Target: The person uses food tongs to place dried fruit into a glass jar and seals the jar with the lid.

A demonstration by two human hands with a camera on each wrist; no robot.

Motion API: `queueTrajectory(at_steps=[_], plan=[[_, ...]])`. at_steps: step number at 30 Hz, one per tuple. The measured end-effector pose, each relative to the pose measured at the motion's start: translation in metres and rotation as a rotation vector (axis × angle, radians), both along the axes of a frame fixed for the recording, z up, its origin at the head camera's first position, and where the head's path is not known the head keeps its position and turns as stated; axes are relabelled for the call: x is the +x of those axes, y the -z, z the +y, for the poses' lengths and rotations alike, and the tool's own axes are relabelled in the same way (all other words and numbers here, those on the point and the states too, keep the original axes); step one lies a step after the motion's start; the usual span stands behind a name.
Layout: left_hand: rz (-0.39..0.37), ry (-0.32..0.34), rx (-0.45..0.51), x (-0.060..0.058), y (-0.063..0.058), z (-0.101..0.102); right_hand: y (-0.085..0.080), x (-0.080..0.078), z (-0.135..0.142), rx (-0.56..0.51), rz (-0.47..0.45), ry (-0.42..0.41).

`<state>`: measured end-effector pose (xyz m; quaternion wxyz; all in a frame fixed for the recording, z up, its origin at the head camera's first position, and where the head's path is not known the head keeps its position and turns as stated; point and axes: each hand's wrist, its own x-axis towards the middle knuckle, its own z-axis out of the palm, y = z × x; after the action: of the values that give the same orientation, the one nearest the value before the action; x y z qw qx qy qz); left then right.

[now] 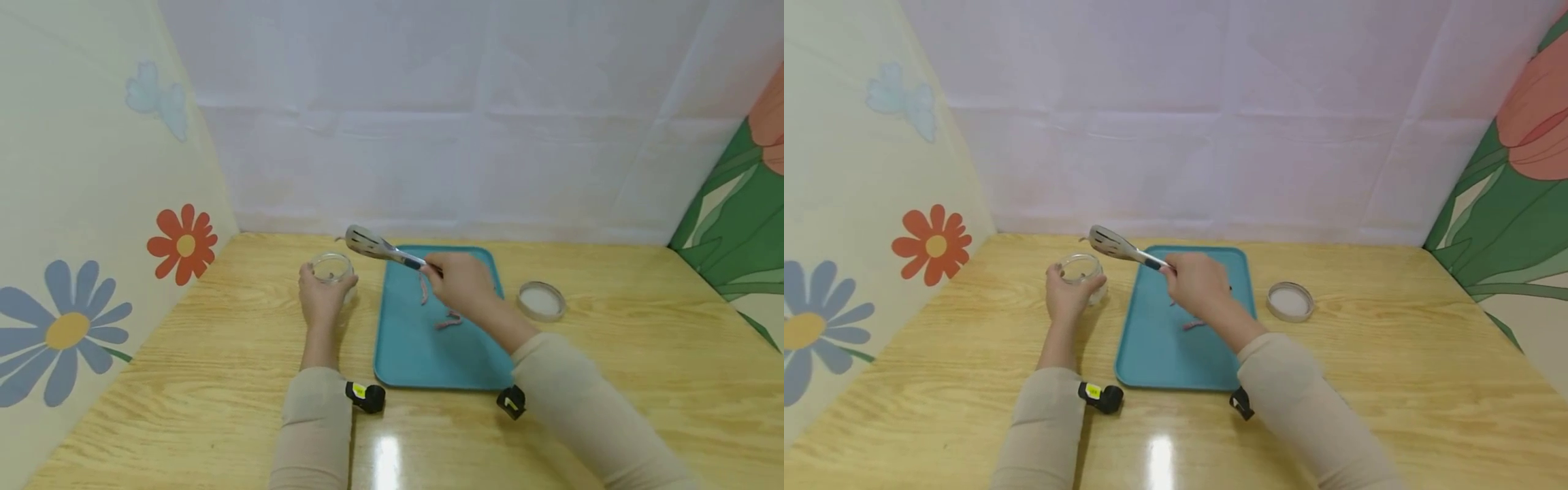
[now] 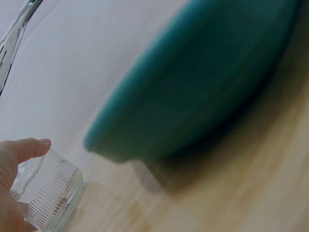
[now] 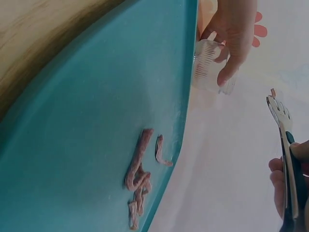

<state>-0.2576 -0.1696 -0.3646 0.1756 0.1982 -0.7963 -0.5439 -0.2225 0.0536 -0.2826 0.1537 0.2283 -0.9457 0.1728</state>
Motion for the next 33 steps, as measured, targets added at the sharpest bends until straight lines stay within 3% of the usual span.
queueTrajectory(at_steps=[15, 22, 33], plan=[[0.003, -0.003, 0.008, 0.000, 0.000, 0.001, 0.017, -0.008, -0.022, -0.011, -0.112, 0.034], [0.030, 0.012, 0.019, 0.000, 0.000, 0.002, 0.021, -0.009, -0.030, 0.005, -0.140, 0.102], [0.031, 0.013, 0.032, 0.002, -0.002, 0.001, 0.025, -0.010, -0.040, 0.004, -0.137, 0.077]])
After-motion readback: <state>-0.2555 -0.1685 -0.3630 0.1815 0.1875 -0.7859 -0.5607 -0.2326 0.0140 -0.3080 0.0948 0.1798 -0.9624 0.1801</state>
